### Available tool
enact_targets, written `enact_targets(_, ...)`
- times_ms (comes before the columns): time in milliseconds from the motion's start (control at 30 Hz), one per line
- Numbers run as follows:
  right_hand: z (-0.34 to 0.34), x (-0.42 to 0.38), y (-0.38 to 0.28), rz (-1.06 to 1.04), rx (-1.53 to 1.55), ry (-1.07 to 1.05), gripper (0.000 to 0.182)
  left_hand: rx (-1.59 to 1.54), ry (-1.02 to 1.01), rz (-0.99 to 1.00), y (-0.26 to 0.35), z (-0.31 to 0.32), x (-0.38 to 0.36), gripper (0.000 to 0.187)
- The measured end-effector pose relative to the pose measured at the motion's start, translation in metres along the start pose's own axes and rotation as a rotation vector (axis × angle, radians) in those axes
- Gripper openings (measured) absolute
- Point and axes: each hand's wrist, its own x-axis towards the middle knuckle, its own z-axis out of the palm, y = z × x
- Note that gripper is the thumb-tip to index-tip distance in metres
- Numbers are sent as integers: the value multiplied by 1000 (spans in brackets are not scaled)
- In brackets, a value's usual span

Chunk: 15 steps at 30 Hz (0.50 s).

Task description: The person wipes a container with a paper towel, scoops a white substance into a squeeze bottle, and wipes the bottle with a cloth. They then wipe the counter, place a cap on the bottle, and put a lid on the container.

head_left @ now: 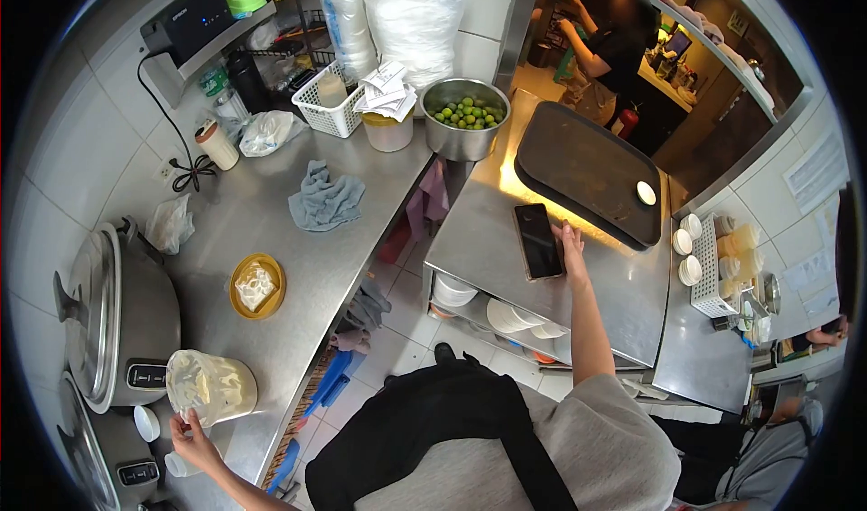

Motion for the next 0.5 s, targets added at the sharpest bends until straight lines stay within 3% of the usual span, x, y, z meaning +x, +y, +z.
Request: enact_targets(500, -5, -5, -9, -33, 13, -27, 66, -46, 31, -33, -5, 0, -5, 22)
